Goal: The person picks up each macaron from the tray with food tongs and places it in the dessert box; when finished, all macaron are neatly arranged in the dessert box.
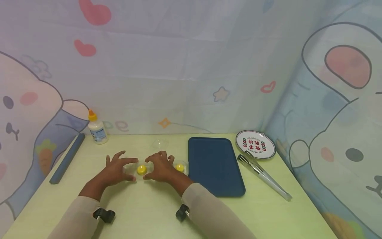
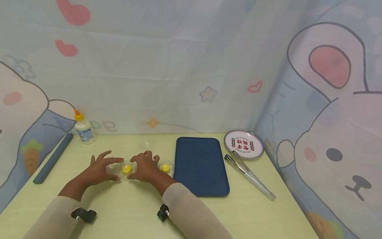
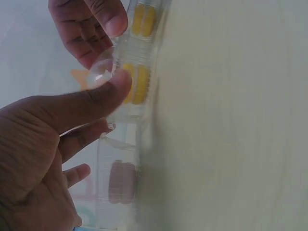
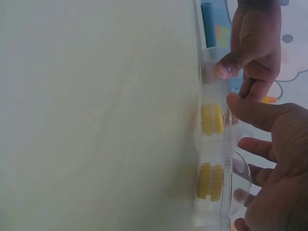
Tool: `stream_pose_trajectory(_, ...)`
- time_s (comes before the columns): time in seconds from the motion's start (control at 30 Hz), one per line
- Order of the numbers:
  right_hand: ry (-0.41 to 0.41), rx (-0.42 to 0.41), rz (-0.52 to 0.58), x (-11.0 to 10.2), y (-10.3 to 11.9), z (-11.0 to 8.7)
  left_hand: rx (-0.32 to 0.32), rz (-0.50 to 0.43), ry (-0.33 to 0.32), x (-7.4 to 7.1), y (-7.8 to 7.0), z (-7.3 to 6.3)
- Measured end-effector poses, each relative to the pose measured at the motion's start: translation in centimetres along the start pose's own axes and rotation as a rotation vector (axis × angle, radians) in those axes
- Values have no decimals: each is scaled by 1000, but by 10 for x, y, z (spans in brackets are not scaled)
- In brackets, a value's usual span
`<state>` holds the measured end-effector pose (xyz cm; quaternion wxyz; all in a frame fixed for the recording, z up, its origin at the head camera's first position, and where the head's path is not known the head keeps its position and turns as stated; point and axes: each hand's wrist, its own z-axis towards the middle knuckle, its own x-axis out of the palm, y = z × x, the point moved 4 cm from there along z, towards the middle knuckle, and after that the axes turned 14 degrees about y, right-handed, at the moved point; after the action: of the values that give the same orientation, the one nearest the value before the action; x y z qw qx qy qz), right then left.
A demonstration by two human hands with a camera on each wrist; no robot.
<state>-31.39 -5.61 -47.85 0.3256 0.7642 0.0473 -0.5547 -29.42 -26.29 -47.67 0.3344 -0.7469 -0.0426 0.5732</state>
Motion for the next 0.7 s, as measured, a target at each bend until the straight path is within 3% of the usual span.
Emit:
stream_pose_trajectory(0.33, 9, -34, 81, -17, -11, 0, 73, 8, 18, -19, -11, 12)
stream_pose_trajectory(0.7, -5, 40, 146, -35, -34, 9, 13, -75, 47, -27, -15, 49)
